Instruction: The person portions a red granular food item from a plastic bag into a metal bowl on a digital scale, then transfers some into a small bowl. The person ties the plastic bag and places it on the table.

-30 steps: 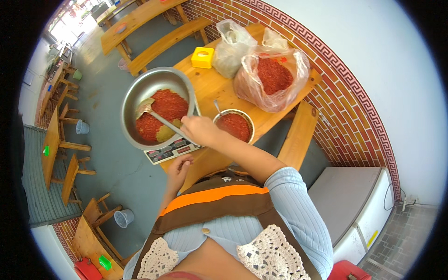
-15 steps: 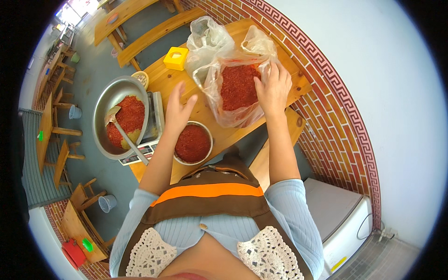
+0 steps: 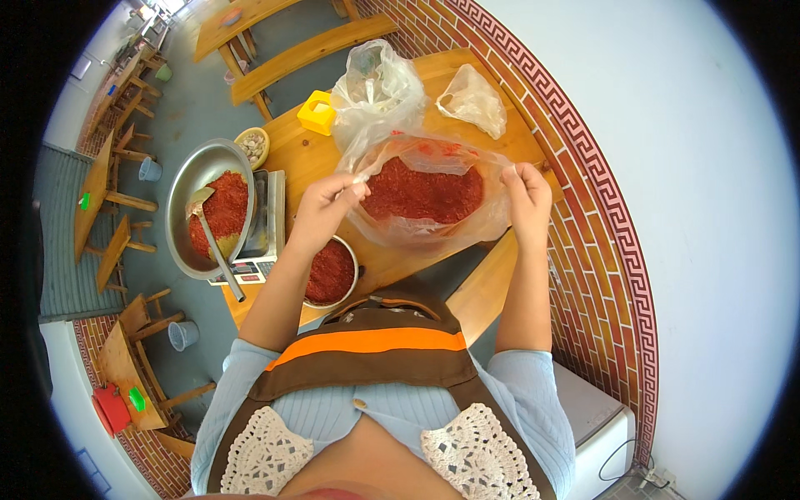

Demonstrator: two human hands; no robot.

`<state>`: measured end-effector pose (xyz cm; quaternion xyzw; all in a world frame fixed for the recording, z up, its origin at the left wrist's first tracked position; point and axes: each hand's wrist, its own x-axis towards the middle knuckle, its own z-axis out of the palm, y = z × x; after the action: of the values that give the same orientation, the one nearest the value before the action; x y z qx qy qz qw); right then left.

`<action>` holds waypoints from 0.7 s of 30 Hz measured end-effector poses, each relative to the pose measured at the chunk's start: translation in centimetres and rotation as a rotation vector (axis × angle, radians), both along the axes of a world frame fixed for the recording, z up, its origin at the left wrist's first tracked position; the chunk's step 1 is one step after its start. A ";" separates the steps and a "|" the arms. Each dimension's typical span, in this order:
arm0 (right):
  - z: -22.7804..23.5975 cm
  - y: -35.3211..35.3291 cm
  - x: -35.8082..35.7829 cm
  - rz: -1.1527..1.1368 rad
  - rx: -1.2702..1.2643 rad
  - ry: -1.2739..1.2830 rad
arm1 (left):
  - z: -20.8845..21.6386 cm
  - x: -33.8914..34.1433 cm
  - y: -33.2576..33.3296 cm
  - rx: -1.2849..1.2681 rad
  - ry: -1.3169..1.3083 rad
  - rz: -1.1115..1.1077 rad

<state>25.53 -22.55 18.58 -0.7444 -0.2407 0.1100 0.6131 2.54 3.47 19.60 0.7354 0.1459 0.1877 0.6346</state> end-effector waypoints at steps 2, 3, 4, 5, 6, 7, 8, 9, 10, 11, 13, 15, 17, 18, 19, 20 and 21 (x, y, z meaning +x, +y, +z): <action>0.8 0.3 -1.1 0.063 0.334 0.195 | 0.9 -1.3 0.2 -0.020 -0.012 -0.024; 1.3 0.6 -1.1 0.071 0.458 0.278 | 1.1 -1.5 0.4 -0.149 -0.008 0.016; 1.8 1.0 -0.9 0.079 0.579 0.354 | 1.1 -1.4 0.7 -0.188 -0.047 0.026; 2.2 2.0 0.0 0.024 0.597 0.445 | 1.2 -1.0 1.2 -0.234 -0.048 0.052; 2.5 2.6 0.6 0.101 0.593 0.432 | 1.3 -0.8 1.3 -0.294 0.003 0.105; 3.0 3.3 1.7 0.123 0.573 0.436 | 1.3 -0.2 1.4 -0.290 -0.019 0.066; 3.5 4.0 2.8 0.185 0.570 0.425 | 1.4 0.1 1.3 -0.340 -0.073 0.073; 3.9 4.3 3.8 0.226 0.622 0.467 | 1.6 0.6 1.2 -0.394 -0.097 0.088; 4.0 4.4 4.5 0.208 0.602 0.476 | 1.9 1.0 1.0 -0.445 -0.135 0.085; 4.2 4.3 5.3 0.240 0.599 0.469 | 2.3 1.4 0.9 -0.515 -0.169 0.101; 4.4 5.0 7.1 0.309 0.550 0.463 | 3.1 1.7 0.2 -0.657 -0.271 0.104; 4.4 5.4 8.4 0.369 0.455 0.468 | 3.2 3.0 -1.8 -0.519 -0.122 0.177; 4.9 4.9 9.7 0.355 0.340 0.438 | 3.4 4.3 -4.2 -0.420 -0.080 0.167; 5.4 4.5 10.4 0.423 0.312 0.444 | 3.7 4.5 -5.0 -0.371 -0.066 0.154; 5.8 4.1 10.9 0.530 0.284 0.454 | 3.9 5.0 -5.4 -0.293 -0.110 0.127; 6.1 4.1 11.6 0.601 0.295 0.470 | 4.1 5.7 -5.7 -0.214 -0.133 0.129; 6.3 4.3 12.2 0.685 0.351 0.490 | 4.2 6.2 -5.9 -0.117 -0.115 0.126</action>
<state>37.70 -18.27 24.87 -0.4588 -0.3361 0.4370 0.6969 8.71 -2.44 23.82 0.6745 0.1662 0.2602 0.6706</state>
